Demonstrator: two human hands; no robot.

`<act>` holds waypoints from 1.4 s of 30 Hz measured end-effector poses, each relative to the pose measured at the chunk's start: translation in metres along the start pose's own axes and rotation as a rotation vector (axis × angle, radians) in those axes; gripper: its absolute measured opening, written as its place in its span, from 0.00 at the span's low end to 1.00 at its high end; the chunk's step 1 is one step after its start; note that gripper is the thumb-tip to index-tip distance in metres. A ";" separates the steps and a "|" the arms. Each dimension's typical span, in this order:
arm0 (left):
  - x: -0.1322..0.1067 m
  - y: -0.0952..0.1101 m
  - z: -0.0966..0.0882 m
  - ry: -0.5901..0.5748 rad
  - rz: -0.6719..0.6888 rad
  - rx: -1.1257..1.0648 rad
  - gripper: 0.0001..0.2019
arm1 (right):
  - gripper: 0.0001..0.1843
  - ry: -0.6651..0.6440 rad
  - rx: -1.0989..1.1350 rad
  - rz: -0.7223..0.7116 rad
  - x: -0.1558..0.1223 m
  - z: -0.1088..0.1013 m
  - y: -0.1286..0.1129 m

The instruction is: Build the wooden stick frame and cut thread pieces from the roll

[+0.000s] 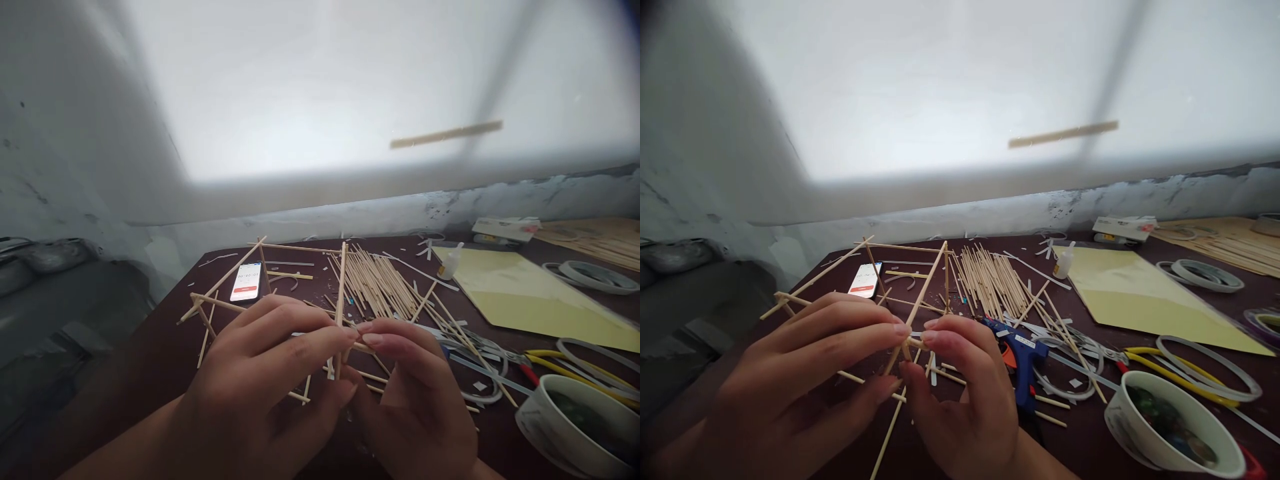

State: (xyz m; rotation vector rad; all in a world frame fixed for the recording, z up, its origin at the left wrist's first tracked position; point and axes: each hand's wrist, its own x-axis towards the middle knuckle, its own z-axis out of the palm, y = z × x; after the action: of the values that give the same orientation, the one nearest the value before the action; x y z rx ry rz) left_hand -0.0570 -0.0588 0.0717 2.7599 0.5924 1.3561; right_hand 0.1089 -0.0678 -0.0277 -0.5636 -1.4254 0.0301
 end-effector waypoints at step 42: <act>0.001 0.002 -0.001 0.016 0.005 -0.045 0.12 | 0.33 0.016 0.172 0.177 -0.006 0.002 -0.011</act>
State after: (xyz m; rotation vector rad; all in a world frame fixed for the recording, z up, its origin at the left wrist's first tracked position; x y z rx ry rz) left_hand -0.0566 -0.0603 0.0729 2.7201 0.5483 1.3760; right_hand 0.1021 -0.0792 -0.0291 -0.5439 -1.3393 0.2860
